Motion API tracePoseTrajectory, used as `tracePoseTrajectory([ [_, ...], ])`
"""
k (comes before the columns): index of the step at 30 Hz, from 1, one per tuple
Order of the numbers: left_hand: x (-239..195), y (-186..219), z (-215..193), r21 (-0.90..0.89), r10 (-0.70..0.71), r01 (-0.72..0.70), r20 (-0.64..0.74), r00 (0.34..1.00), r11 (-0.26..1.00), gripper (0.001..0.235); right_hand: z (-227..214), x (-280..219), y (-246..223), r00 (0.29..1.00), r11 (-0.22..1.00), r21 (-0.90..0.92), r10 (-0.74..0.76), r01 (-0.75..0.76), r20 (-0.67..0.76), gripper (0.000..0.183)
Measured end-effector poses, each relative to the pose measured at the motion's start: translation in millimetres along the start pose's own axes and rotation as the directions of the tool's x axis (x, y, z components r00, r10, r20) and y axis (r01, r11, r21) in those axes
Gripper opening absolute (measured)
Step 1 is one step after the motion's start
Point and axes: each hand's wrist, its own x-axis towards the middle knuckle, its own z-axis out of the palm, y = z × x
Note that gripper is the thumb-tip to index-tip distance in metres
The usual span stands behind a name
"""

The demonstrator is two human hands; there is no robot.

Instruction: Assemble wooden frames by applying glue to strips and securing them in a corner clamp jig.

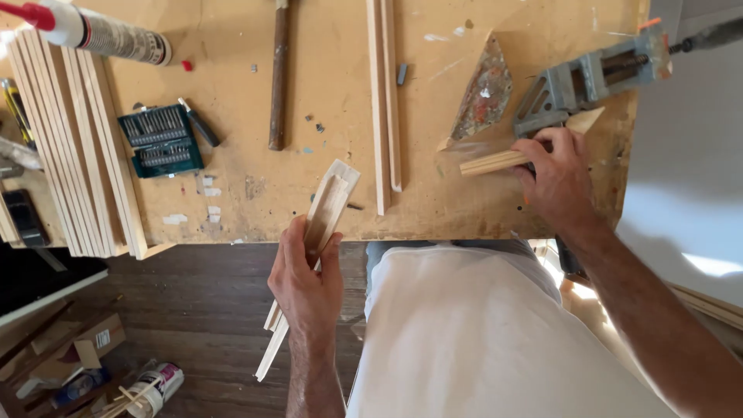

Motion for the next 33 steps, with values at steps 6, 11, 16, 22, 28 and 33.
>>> tracePoseTrajectory([
  [6, -5.1, -48.8, -24.9, -0.021, -0.072, 0.071, -0.073, 0.995, 0.997, 0.045, 0.6, -14.3, -40.0, 0.999, 0.998, 0.061, 0.028, -0.025, -0.039, 0.049],
  [11, -8.5, -97.3, -55.4, -0.033, -0.113, 0.111, -0.065, 0.991, 0.993, 0.046, -16.4, 17.6, -124.8, 0.985, 0.993, 0.089, -0.061, 0.076, -0.158, 0.051],
  [16, -26.0, -146.5, -79.3, -0.097, -0.186, 0.177, -0.085, 0.979, 0.979, 0.046, 34.8, 117.8, -252.5, 0.979, 0.932, 0.316, -0.202, 0.180, 0.039, 0.024],
  [22, -65.9, -224.3, -109.6, -0.111, -0.310, 0.296, -0.147, 0.939, 0.949, 0.044, 103.7, 157.0, -325.9, 0.810, 0.990, 0.003, -0.116, 0.140, 0.575, 0.028],
  [28, -77.3, -273.6, -121.8, -0.149, -0.387, 0.364, -0.184, 0.903, 0.919, 0.041, 110.8, 116.8, -316.9, 0.712, 0.959, -0.273, 0.140, 0.074, 0.688, 0.037],
  [33, -52.0, -288.6, -90.7, -0.254, -0.302, 0.254, -0.171, 0.938, 0.933, 0.044, 118.7, 110.0, -314.0, 0.682, 0.971, -0.238, 0.180, -0.009, 0.709, 0.022],
])
